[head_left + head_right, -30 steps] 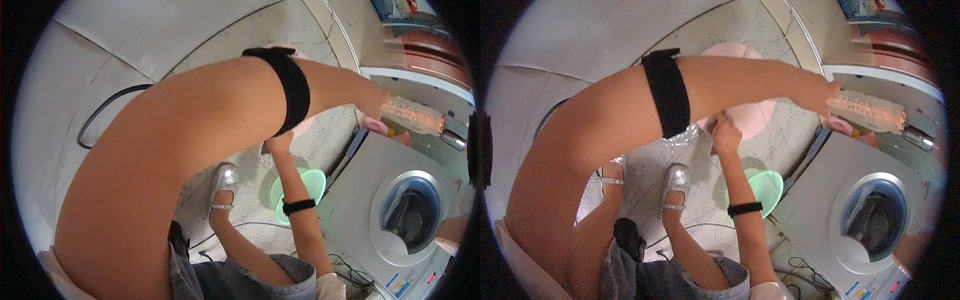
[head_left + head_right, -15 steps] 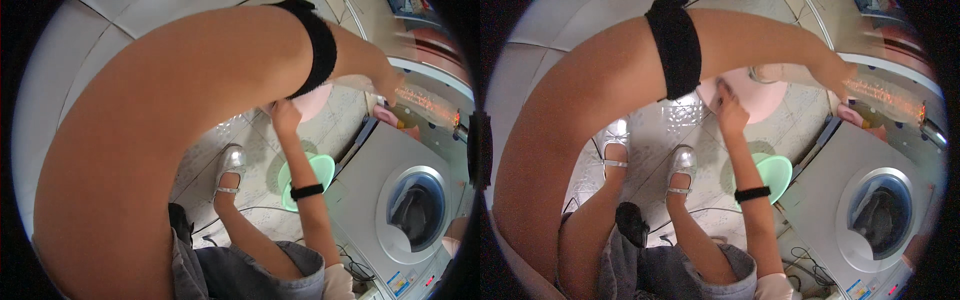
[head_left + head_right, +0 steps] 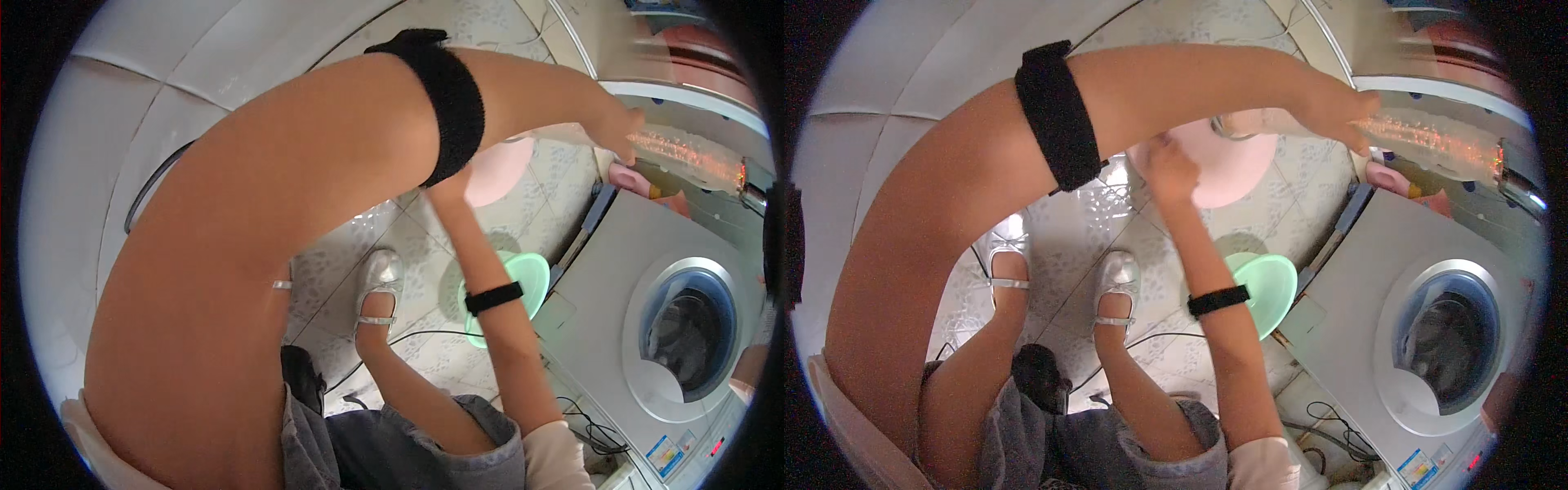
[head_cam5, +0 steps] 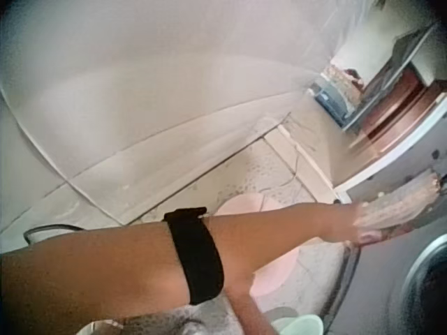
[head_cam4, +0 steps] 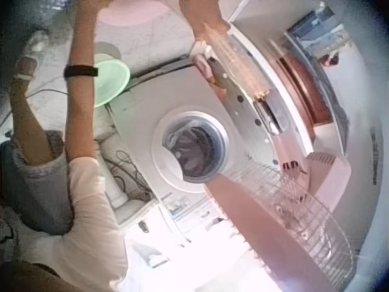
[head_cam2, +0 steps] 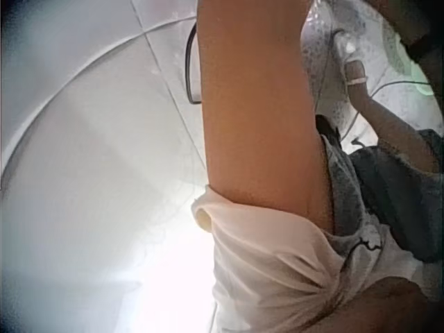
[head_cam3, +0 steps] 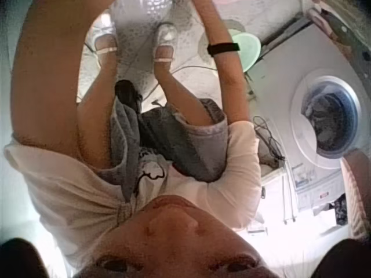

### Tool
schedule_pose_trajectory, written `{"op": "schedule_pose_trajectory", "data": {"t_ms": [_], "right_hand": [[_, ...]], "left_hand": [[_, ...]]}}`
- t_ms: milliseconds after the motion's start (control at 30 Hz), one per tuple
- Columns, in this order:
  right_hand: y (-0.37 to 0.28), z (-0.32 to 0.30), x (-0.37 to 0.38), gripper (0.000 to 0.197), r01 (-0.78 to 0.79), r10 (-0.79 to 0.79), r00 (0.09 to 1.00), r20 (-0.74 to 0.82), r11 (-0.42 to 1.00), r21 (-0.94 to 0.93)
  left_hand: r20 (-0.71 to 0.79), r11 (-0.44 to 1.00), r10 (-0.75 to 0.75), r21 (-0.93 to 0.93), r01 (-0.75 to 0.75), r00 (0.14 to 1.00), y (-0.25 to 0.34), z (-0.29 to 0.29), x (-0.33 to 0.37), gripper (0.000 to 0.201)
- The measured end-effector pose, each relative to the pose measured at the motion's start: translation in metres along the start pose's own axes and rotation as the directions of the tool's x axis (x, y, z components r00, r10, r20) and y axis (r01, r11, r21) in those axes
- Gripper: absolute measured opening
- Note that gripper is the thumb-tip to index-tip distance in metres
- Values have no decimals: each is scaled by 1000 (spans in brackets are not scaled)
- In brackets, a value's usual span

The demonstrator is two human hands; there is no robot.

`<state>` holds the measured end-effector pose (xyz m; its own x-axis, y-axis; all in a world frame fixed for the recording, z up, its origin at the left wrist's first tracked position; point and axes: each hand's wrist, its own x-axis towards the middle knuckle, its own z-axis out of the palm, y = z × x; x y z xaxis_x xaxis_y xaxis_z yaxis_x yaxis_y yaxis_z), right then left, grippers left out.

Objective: The person is cleaning a pink floor fan with a wet rag, using water from a pink bucket.

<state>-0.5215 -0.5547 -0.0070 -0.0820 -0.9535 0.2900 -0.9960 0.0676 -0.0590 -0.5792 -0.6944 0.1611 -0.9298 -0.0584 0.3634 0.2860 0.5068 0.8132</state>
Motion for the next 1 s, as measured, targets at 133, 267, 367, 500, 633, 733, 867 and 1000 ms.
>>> {"op": "schedule_pose_trajectory", "data": {"t_ms": [133,267,367,500,633,733,867,1000], "right_hand": [[55,0,38,26,-396,425,812,400,905,-156],[34,18,34,25,-256,314,851,421,948,-189],[4,1,-5,25,-182,189,889,417,982,-56],[24,9,44,26,-244,306,854,421,950,-196],[35,-3,91,25,-232,291,775,562,957,-175],[30,33,25,38,-37,11,987,159,986,160],[-6,-9,-17,40,-139,91,881,465,988,70],[-11,1,7,42,-45,108,808,579,991,-123]], "left_hand": [[57,998,-59,-16,60,997,17,0,8,68],[-38,999,31,-42,-32,999,-2,4,-2,67],[-15,998,-28,-51,27,1000,3,6,-7,66],[76,997,-81,-11,82,994,12,-7,-3,67],[141,999,-8,-49,15,990,11,-9,0,76],[145,992,-75,-86,88,987,4,-6,-1,66],[227,960,-63,-252,121,972,0,-5,-5,60],[244,896,34,-437,79,969,-29,-6,-8,52]]}}
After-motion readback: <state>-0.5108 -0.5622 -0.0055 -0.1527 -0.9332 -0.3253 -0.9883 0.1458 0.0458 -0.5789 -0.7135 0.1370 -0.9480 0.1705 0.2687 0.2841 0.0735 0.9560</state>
